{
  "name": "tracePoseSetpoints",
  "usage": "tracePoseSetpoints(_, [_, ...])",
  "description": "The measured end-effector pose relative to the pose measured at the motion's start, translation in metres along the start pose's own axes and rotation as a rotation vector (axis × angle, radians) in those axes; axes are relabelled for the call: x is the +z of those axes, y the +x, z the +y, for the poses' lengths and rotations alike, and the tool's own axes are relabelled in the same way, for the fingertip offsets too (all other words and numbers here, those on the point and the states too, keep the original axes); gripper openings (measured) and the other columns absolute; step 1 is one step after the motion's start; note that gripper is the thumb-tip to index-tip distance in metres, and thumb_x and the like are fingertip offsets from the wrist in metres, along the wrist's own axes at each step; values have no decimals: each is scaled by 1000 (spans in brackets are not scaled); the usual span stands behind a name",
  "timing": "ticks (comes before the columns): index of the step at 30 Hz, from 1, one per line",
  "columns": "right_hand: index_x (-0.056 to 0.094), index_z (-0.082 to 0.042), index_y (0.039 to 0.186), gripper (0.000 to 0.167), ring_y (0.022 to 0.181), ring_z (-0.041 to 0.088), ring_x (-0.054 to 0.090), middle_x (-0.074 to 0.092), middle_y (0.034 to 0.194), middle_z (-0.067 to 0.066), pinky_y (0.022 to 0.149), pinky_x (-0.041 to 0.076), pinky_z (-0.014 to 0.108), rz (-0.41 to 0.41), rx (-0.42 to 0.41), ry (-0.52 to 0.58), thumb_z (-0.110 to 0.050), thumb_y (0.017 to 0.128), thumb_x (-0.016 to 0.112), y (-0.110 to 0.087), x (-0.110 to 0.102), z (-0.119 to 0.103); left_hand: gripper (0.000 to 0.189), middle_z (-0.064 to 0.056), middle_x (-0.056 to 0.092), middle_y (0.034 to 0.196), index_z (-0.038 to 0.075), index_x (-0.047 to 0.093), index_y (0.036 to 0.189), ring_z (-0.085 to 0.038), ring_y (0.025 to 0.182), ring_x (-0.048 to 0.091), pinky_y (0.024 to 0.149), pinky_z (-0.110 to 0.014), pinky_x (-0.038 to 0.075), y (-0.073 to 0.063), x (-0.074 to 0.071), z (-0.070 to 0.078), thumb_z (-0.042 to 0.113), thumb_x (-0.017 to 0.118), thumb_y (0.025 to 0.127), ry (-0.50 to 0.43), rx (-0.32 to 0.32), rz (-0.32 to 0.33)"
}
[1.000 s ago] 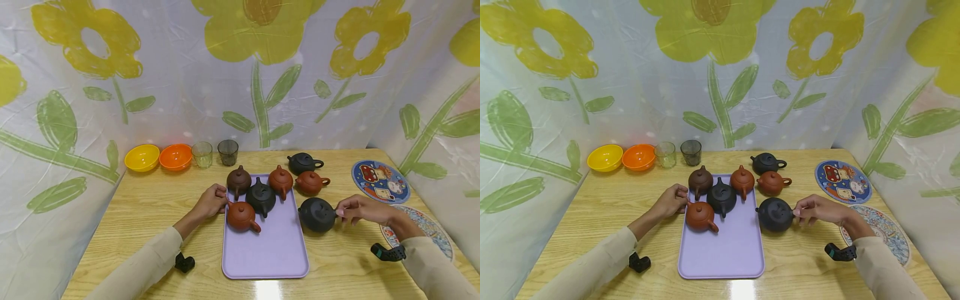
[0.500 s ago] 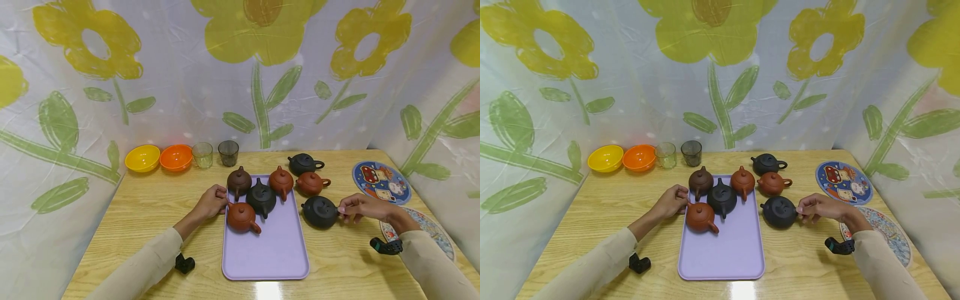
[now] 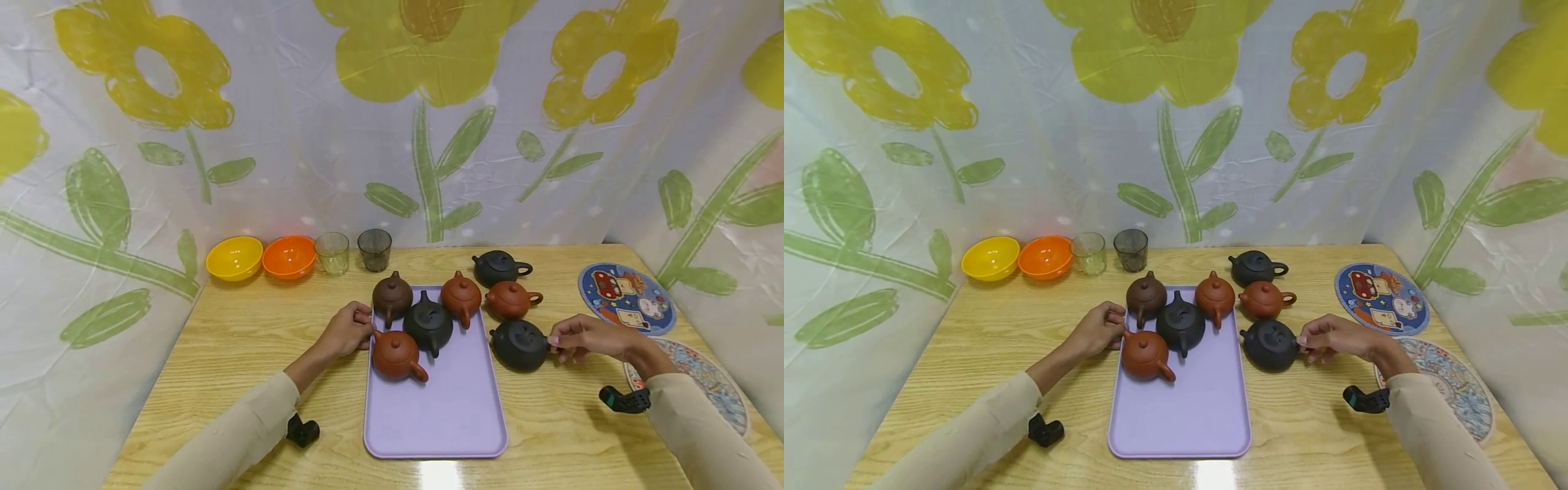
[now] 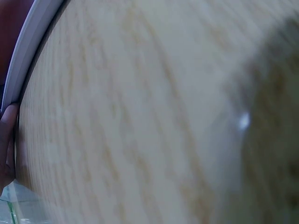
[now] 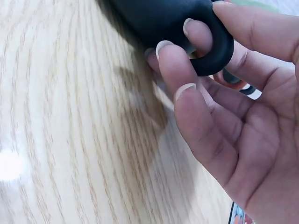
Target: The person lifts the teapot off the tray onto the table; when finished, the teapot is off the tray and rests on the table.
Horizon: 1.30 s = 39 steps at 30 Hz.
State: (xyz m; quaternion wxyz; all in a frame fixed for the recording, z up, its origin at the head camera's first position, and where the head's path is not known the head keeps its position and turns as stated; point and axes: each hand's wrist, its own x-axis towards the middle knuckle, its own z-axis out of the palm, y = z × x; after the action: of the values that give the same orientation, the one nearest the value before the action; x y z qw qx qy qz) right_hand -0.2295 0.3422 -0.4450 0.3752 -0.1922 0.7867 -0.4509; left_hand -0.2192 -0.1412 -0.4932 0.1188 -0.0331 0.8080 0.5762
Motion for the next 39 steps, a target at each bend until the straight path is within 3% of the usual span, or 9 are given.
tracePoseSetpoints(17, [67, 2, 116, 31, 89, 23, 68, 68, 103, 16, 76, 60, 36, 130, 47, -66, -24, 104, 55, -8, -3, 4, 32, -14, 57, 103, -4, 52, 124, -16, 77, 62, 57, -28, 60, -2, -1, 3, -3, 60, 92, 5, 0, -6])
tracePoseSetpoints(25, [64, 0, 127, 38, 81, 23, 65, 68, 102, 13, 70, 58, 37, 389, 9, -100, -28, 103, 55, -18, 1, 7, 32, -14, 55, 103, -4, 52, 123, -18, 80, 62, 58, -29, 60, -2, -1, 2, -3, 60, 92, 0, 3, -4])
tracePoseSetpoints(28, [62, 1, 128, 39, 79, 24, 63, 69, 105, 14, 68, 58, 38, 442, -14, -109, -28, 104, 55, -20, 3, 3, 32, -13, 55, 103, -3, 53, 123, -17, 79, 62, 58, -28, 60, -2, -1, 2, -3, 61, 91, 0, -4, 2])
tracePoseSetpoints(39, [61, 3, 124, 35, 75, 31, 63, 67, 94, 21, 64, 57, 37, 465, -115, -120, -24, 103, 58, -14, 29, -33, 32, -15, 56, 105, -4, 53, 124, -17, 79, 62, 59, -29, 61, -3, -2, 3, -3, 60, 93, 23, -5, -5])
